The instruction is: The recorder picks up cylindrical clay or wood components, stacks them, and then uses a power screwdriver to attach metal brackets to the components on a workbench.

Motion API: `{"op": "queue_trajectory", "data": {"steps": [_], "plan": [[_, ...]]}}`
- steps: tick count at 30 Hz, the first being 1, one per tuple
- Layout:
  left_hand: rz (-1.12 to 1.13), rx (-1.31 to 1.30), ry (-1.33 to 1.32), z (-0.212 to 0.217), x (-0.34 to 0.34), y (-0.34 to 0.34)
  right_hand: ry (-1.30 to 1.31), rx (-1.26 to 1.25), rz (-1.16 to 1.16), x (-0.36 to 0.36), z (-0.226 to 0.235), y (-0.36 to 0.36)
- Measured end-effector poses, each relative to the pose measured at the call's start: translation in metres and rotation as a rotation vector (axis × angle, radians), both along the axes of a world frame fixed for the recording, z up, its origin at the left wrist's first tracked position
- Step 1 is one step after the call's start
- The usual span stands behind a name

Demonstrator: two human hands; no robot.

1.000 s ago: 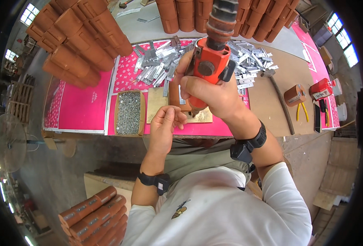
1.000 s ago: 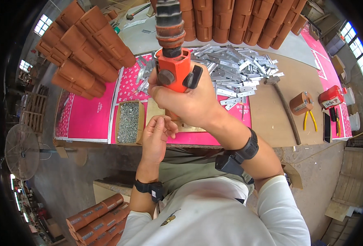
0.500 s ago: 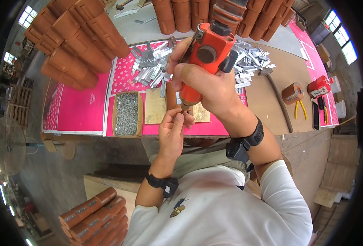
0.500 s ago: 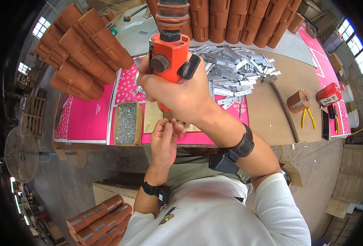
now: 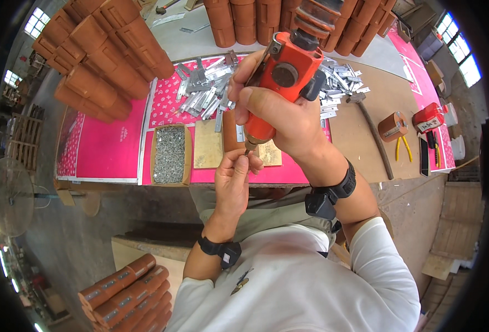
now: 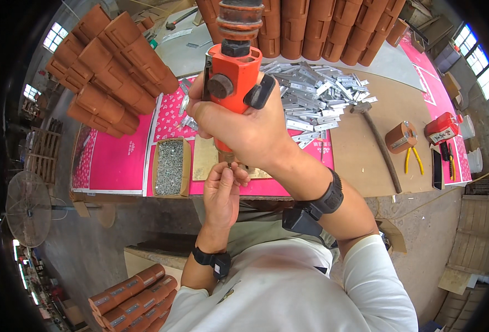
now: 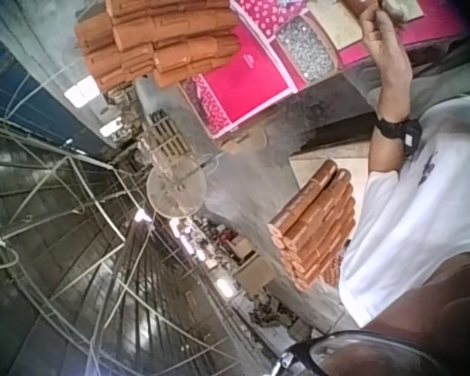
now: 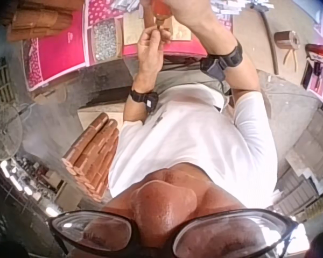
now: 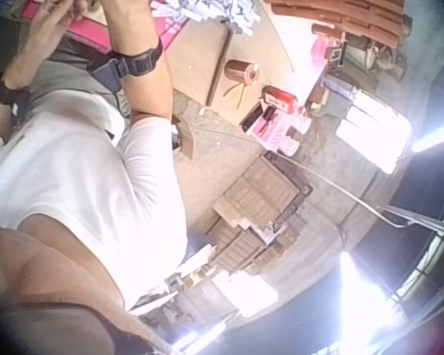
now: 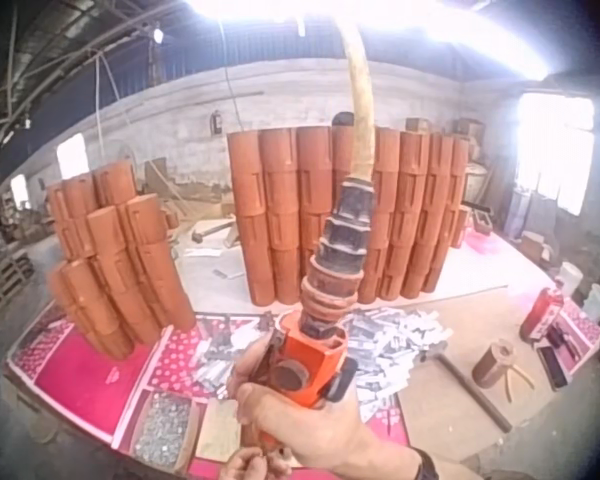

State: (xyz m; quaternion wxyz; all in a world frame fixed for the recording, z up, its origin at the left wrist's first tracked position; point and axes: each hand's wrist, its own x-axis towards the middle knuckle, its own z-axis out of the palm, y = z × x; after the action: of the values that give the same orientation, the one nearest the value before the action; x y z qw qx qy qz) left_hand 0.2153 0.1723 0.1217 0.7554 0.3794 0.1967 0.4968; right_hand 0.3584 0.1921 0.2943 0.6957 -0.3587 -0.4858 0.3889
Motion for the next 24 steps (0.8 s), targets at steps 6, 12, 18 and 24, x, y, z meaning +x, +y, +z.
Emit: {"op": "queue_trajectory", "data": {"steps": [6, 12, 18, 24], "plan": [[0.099, 0.106, 0.205, 0.002, -0.002, 0.000, -0.021, 0.007, 0.030, -0.001, -0.006, 0.002], [0.304, 0.733, 0.694, 0.017, -0.007, 0.030, -0.102, 0.022, 0.001, 0.001, -0.011, 0.007], [0.422, 0.987, 0.822, 0.018, 0.000, 0.079, -0.115, 0.100, -0.065, -0.004, -0.026, 0.036], [0.388, 0.976, 0.897, 0.011, 0.008, 0.112, -0.223, 0.171, -0.078, 0.001, -0.052, 0.075]]}}
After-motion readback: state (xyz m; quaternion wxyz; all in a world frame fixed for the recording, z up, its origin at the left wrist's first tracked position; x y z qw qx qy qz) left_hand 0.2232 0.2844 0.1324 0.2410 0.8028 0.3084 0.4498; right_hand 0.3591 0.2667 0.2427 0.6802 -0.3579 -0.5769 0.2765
